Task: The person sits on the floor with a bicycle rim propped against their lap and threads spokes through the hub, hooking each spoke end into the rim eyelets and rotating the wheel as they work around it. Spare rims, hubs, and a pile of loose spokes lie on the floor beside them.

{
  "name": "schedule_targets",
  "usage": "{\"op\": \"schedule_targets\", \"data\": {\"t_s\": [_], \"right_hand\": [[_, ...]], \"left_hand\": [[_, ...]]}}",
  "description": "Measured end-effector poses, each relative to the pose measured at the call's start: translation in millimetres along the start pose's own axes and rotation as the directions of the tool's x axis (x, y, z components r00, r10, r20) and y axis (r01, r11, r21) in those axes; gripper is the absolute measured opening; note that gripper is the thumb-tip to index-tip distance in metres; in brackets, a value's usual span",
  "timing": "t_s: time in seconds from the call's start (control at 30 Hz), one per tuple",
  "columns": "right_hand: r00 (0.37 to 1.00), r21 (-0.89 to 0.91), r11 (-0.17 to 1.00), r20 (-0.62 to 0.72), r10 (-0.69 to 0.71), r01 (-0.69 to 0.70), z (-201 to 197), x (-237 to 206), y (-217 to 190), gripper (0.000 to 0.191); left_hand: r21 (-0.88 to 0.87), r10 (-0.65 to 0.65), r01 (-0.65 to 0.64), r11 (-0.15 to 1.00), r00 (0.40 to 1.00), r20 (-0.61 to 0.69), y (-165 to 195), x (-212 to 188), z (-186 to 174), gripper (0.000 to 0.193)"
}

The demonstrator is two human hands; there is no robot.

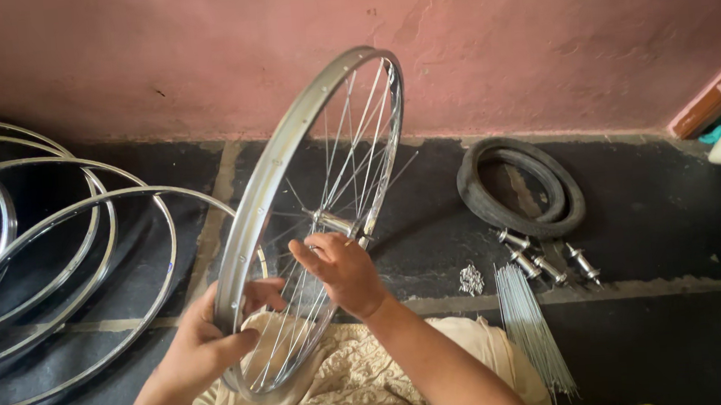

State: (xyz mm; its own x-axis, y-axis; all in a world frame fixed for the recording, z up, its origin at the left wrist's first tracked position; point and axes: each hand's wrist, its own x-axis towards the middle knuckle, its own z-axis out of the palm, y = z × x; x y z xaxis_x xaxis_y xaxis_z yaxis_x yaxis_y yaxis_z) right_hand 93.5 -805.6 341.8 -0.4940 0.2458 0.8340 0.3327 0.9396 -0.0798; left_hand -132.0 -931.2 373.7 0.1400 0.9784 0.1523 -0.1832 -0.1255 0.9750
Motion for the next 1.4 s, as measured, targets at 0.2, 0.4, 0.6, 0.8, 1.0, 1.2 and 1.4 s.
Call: {"op": "schedule_targets", "data": {"t_s": [0.2,0.4,0.6,0.8,1.0,1.2,1.4], "right_hand": [[0.998,-0.053,0.997,-0.042,0.053,-0.055,-4.3,7.0,-5.9,0.086],[0.995,-0.131,0.989,0.054,0.08,-0.072,6.6,4.5,-1.8,0.09],[1.0,-0.252,0.967,0.005,0.031,-0.029,15.8,7.5,0.0,0.065],[0.992,-0.404,0.908,-0.092,0.085,-0.115,-8.0,8.0,7.9,0.011],[0.973,-0.388,0.893,-0.07,0.218,-0.228,-16.4,22.9,10.7,0.01],[0.678,0.746,0.244,0.353,0.645,-0.62,-23.5,34.9,-16.7,0.018],[0.594,0.89,-0.042,0.338,0.73,-0.454,-31.3,49.2,-12.3,0.013]], "left_hand": [[0.051,-0.024,0.027,0.998,0.998,-0.055,-3.2,-1.9,-1.7,0.062],[0.137,0.014,-0.012,0.99,1.0,-0.015,-9.4,-4.8,3.1,0.061],[0.08,-0.184,0.183,0.98,0.983,0.006,-12.4,-15.3,3.6,0.06],[0.136,-0.09,0.086,0.987,0.996,0.025,-15.0,-15.5,7.7,0.056],[0.098,0.109,-0.118,0.988,0.99,0.086,-17.8,-22.1,10.9,0.055],[0.177,0.056,-0.069,0.982,0.995,0.077,-25.4,-25.0,3.9,0.049],[0.112,0.133,-0.142,0.983,0.987,0.087,-43.5,-31.5,-1.2,0.059]]}}
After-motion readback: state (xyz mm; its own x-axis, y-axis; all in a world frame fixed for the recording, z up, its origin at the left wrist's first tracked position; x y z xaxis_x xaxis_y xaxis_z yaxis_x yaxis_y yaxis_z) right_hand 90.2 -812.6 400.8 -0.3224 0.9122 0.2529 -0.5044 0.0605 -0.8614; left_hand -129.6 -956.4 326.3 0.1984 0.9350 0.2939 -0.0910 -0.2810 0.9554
